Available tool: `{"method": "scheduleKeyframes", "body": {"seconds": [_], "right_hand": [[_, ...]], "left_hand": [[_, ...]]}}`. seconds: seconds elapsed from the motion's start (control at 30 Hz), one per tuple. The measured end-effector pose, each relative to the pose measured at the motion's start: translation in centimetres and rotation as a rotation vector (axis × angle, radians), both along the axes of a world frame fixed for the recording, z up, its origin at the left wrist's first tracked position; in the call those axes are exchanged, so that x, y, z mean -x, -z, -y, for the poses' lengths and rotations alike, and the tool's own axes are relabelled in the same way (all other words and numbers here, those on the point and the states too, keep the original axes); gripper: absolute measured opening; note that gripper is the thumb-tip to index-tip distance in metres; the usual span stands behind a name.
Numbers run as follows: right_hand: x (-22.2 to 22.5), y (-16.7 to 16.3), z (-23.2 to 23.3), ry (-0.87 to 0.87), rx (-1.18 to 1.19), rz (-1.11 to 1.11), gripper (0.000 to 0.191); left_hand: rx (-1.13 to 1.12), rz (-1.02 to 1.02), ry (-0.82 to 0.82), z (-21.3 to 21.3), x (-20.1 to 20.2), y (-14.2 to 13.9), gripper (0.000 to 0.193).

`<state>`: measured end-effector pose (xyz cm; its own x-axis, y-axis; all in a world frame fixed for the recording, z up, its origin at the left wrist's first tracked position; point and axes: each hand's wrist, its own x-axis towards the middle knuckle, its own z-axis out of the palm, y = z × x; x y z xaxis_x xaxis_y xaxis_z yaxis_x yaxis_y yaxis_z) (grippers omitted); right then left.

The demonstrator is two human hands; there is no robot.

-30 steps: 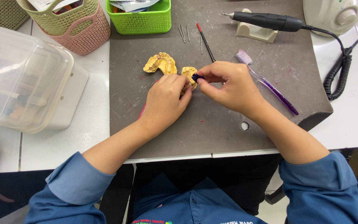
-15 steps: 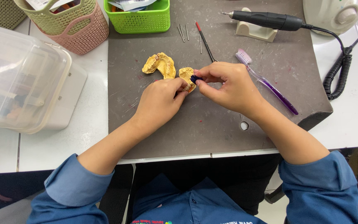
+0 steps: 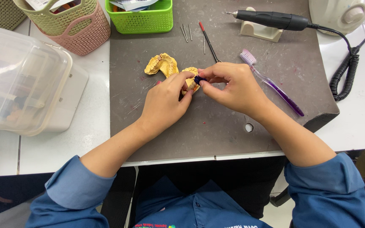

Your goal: The person applies red and blue marking material to a yellow dental cast, then uses a rotary handpiece to grind and shape a small tooth-shaped object. The person changes the rotary bit mid-task and continues grinding the object.

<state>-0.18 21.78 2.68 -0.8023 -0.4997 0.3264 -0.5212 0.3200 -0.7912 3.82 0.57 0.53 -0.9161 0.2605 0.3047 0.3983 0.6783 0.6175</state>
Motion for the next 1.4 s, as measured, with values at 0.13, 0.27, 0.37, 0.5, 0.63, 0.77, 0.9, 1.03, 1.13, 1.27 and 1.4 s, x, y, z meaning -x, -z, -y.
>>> {"method": "scheduleKeyframes", "body": {"seconds": [0.13, 0.27, 0.37, 0.5, 0.63, 0.77, 0.9, 1.03, 1.13, 1.27, 1.4], "right_hand": [[0.0, 0.0, -0.1, 0.004, 0.006, 0.015, 0.024], [0.0, 0.1, -0.2, 0.016, 0.02, 0.056, 0.024], [0.1, 0.2, -0.2, 0.008, 0.036, 0.064, 0.024], [0.1, 0.3, -0.2, 0.004, 0.044, 0.075, 0.024], [0.0, 0.3, -0.2, 0.01, 0.046, 0.087, 0.023], [0.0, 0.2, -0.2, 0.029, 0.011, 0.103, 0.021], [-0.1, 0.2, -0.1, 0.031, 0.022, 0.101, 0.021], [-0.1, 0.0, -0.3, 0.069, 0.006, 0.095, 0.021], [0.0, -0.4, -0.4, 0.024, 0.026, 0.039, 0.02], [-0.1, -1.1, -0.6, -0.134, -0.111, -0.058, 0.017], [-0.6, -1.9, -0.9, -0.279, -0.234, -0.243, 0.009]], "left_hand": [[-0.059, 0.056, 0.017, 0.1, 0.0, 0.3, 0.034], [-0.043, 0.051, 0.021, 0.2, -0.1, 0.2, 0.017], [-0.059, 0.071, 0.03, 0.3, 0.0, 0.1, 0.016], [-0.038, 0.075, 0.019, 0.2, 0.0, 0.1, 0.016], [-0.048, 0.077, 0.031, 0.3, 0.3, 0.2, 0.018], [-0.06, 0.076, 0.035, 0.5, 0.6, 0.2, 0.019], [-0.001, 0.053, 0.041, 0.6, 0.4, 0.2, 0.02], [-0.085, 0.067, 0.047, 0.5, 0.5, 0.2, 0.017], [-0.215, 0.266, 0.027, 0.7, 0.7, 0.1, 0.016], [-0.203, 0.237, 0.029, 0.7, 0.8, 0.0, 0.02], [-0.142, 0.192, 0.031, 0.6, 0.6, -0.1, 0.017]]}}
